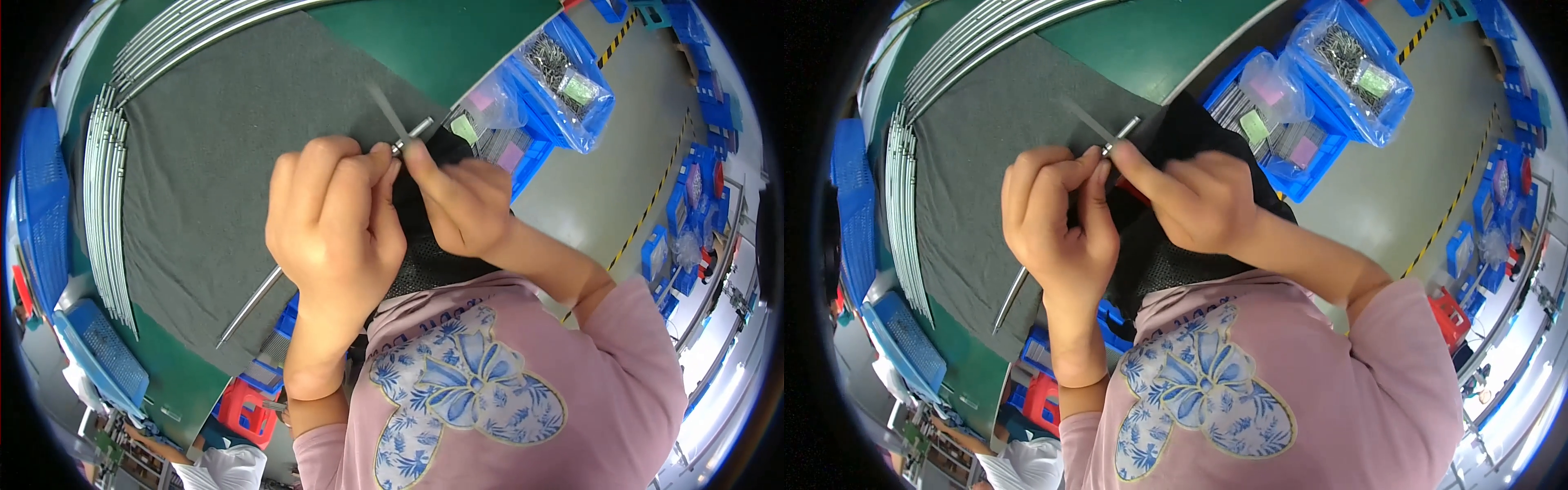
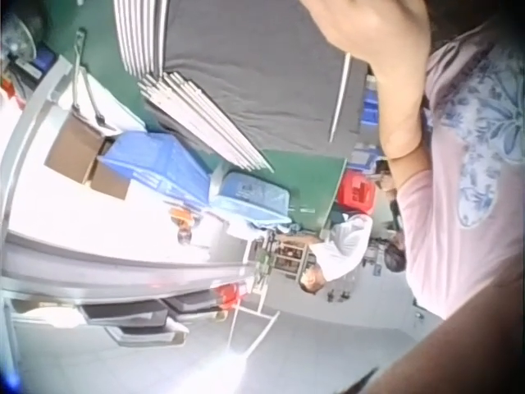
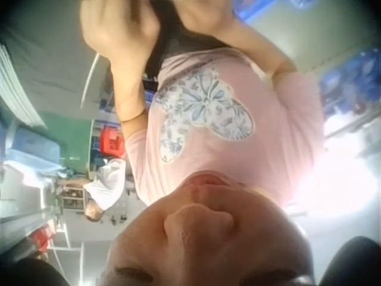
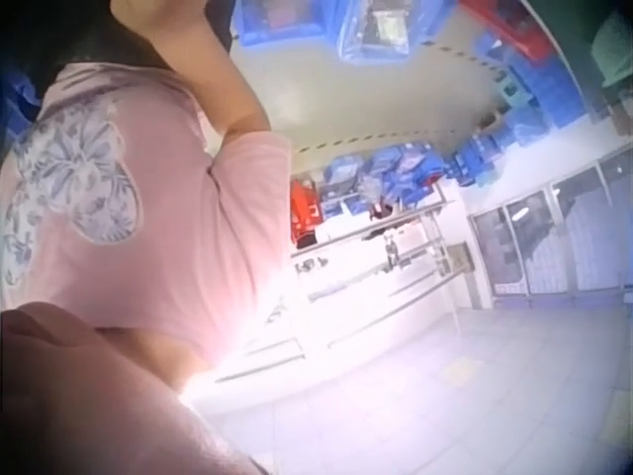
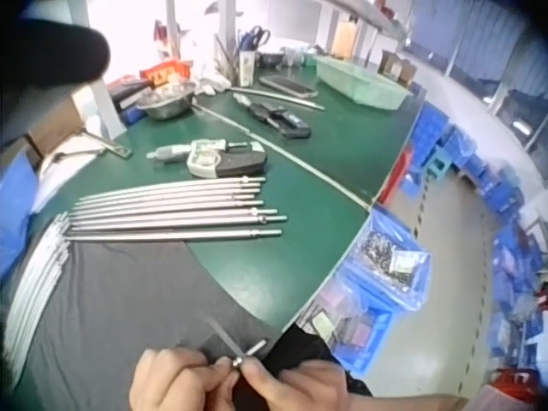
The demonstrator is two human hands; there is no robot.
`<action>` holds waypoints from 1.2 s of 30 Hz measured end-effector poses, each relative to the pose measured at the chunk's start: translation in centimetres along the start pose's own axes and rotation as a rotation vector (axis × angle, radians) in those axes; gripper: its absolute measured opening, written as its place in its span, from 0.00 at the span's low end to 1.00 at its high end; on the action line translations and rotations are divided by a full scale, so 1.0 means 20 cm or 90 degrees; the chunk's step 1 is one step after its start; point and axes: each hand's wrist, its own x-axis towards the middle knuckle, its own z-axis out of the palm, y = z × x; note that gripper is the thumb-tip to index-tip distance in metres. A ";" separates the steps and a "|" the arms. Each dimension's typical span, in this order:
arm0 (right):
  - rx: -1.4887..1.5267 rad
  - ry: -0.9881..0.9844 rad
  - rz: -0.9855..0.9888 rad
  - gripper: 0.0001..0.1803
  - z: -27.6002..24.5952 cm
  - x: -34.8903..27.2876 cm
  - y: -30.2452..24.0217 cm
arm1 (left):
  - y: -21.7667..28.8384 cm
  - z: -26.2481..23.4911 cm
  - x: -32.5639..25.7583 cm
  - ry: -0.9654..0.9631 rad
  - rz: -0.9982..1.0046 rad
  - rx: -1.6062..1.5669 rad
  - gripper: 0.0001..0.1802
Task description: Using a small metal file to smooth a component attached to a long metal rod on a workbench.
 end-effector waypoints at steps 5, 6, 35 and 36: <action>0.006 -0.045 0.027 0.28 -0.02 -0.06 0.02 | -0.01 0.01 -0.01 0.003 0.004 0.008 0.09; 0.021 -0.031 0.005 0.28 -0.01 0.03 0.02 | -0.01 0.00 -0.01 -0.001 0.003 0.007 0.09; 0.037 -0.052 0.073 0.27 -0.05 0.12 -0.01 | 0.01 0.00 -0.01 -0.003 0.003 -0.001 0.09; 0.043 -0.043 0.098 0.27 -0.05 0.05 -0.04 | 0.00 0.00 -0.01 -0.015 -0.007 0.001 0.09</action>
